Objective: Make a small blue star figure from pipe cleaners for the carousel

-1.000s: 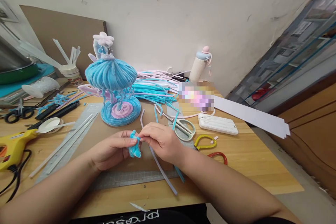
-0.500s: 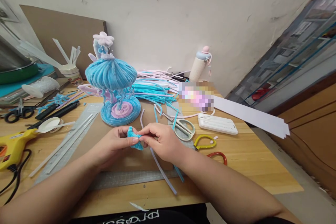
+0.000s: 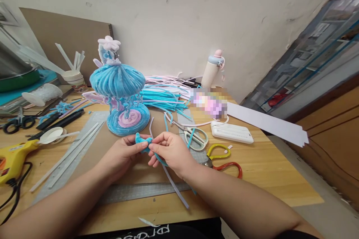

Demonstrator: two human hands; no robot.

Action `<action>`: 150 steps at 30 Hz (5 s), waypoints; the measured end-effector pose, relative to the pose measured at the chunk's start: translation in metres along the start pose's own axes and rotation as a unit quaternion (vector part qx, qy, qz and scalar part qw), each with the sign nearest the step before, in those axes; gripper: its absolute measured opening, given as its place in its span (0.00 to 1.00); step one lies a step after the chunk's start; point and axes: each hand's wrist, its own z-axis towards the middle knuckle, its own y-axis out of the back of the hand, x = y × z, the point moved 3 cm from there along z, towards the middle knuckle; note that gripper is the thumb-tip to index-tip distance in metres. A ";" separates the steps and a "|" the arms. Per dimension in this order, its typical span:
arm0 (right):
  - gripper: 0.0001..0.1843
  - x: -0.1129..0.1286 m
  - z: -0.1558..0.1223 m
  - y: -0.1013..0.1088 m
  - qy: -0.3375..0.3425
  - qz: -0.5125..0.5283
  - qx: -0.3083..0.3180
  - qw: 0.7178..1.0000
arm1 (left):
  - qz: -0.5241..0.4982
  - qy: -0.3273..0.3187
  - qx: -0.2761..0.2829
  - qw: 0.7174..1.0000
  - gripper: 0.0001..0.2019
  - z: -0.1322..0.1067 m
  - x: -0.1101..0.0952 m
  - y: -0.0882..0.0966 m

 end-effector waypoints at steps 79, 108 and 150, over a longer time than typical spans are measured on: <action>0.09 0.027 -0.003 0.010 0.119 -0.219 0.106 0.963 | 0.459 -0.336 0.099 0.817 0.01 -0.014 -0.031 -0.012; 0.11 0.006 0.001 0.004 0.129 -0.176 0.075 0.973 | 0.181 -0.042 0.069 0.980 0.13 -0.002 -0.006 -0.007; 0.03 0.013 -0.006 0.003 0.223 -0.375 -0.006 0.900 | -0.217 0.082 -0.040 0.972 0.04 0.004 0.000 -0.002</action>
